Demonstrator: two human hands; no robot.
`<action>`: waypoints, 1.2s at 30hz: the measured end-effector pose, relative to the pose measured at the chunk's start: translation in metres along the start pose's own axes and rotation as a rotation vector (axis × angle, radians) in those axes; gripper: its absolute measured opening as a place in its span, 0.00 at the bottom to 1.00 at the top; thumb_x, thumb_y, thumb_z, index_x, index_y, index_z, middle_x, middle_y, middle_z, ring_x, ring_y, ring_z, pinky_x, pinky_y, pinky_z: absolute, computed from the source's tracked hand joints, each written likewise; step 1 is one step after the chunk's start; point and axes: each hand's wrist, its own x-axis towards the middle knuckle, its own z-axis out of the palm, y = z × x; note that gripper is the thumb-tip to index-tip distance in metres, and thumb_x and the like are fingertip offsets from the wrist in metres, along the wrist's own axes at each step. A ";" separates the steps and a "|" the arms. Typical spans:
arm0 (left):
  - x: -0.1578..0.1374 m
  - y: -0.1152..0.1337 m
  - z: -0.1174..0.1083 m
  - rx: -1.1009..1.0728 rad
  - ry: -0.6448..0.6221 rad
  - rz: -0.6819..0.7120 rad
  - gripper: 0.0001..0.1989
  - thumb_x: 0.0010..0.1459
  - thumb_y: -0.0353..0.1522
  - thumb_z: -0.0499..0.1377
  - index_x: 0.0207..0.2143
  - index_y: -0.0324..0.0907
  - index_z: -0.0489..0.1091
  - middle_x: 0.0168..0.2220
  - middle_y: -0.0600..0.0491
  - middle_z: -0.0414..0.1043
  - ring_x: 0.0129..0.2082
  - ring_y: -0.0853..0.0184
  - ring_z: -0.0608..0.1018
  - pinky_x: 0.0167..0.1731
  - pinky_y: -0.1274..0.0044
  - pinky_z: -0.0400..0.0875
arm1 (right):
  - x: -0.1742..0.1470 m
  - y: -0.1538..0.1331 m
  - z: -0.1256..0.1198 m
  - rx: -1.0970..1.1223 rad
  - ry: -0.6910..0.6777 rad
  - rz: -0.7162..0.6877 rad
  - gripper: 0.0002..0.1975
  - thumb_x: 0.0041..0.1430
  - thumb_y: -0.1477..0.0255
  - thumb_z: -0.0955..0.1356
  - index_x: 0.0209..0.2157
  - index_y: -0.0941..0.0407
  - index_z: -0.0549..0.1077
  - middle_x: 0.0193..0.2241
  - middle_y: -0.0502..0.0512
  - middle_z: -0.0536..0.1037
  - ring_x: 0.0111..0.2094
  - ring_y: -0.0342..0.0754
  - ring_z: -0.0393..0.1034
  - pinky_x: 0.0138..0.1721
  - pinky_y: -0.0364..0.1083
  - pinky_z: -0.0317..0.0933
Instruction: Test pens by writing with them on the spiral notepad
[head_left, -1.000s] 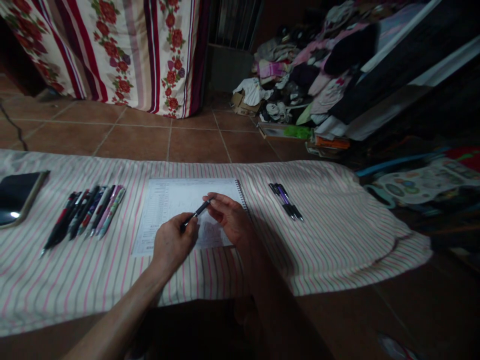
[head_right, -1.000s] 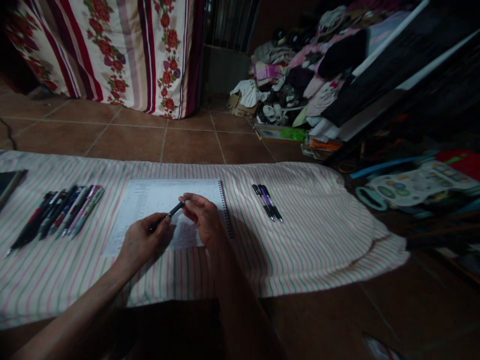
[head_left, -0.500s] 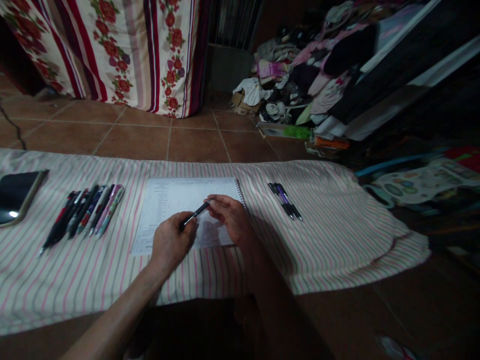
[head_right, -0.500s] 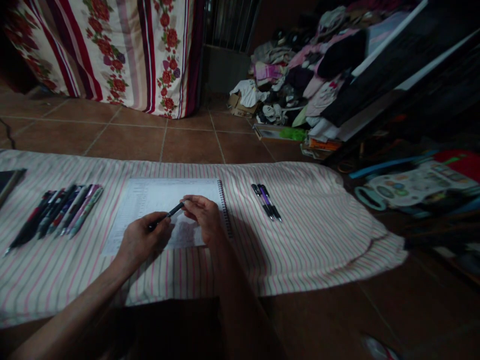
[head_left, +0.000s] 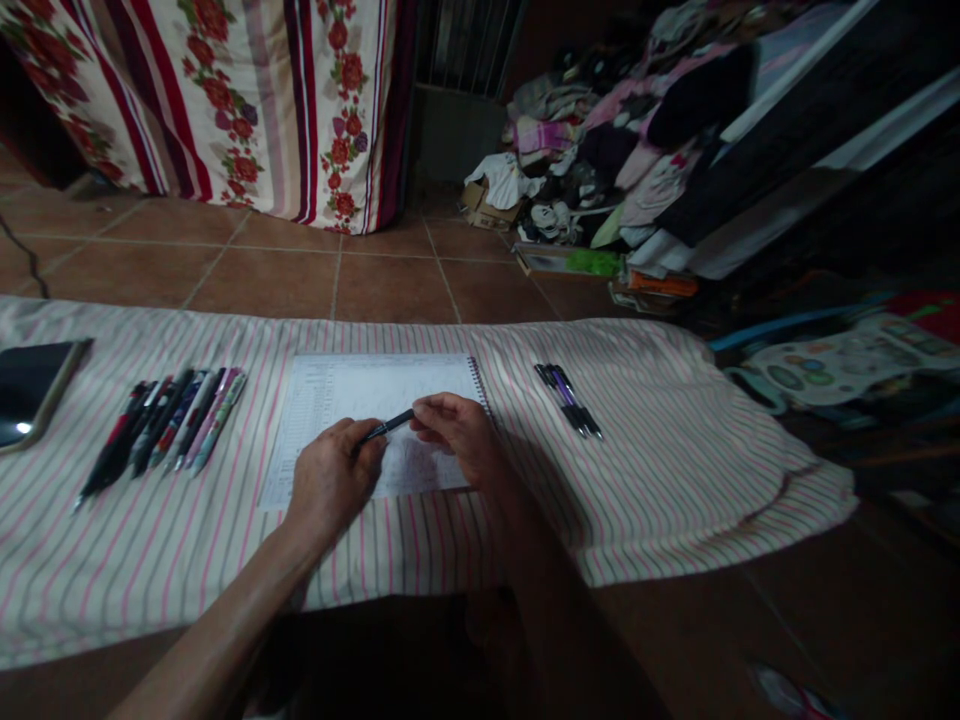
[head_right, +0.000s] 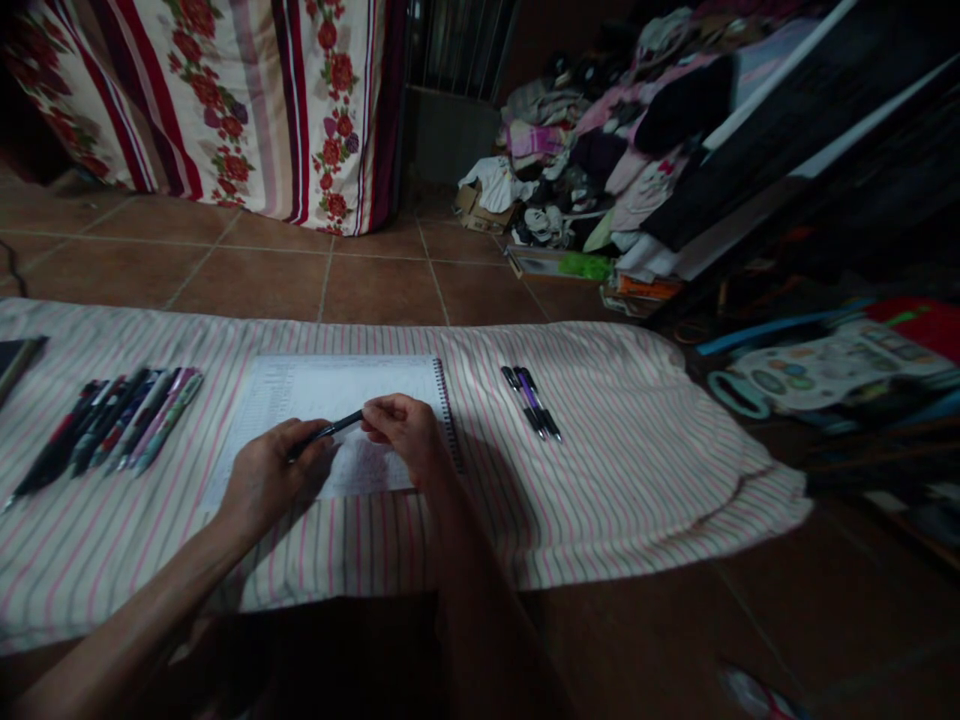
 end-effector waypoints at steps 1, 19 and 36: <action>0.000 -0.001 0.000 0.011 0.006 0.014 0.14 0.58 0.34 0.50 0.41 0.45 0.73 0.33 0.53 0.74 0.32 0.67 0.75 0.30 0.78 0.63 | 0.000 0.000 -0.001 -0.016 -0.005 0.000 0.15 0.37 0.62 0.75 0.26 0.58 0.73 0.22 0.51 0.75 0.25 0.42 0.70 0.29 0.42 0.64; -0.001 -0.005 0.000 0.032 -0.015 0.106 0.16 0.59 0.35 0.48 0.43 0.43 0.72 0.32 0.52 0.73 0.31 0.67 0.74 0.29 0.78 0.64 | -0.004 -0.004 -0.002 -0.187 -0.060 -0.044 0.16 0.44 0.58 0.71 0.23 0.57 0.69 0.18 0.47 0.72 0.17 0.38 0.63 0.20 0.39 0.58; 0.001 -0.006 -0.002 -0.087 -0.064 -0.015 0.18 0.58 0.37 0.48 0.43 0.41 0.73 0.35 0.49 0.76 0.34 0.62 0.77 0.33 0.74 0.66 | 0.000 -0.004 -0.005 -0.063 -0.082 -0.105 0.12 0.41 0.68 0.72 0.32 0.56 0.76 0.22 0.48 0.75 0.25 0.40 0.69 0.29 0.42 0.62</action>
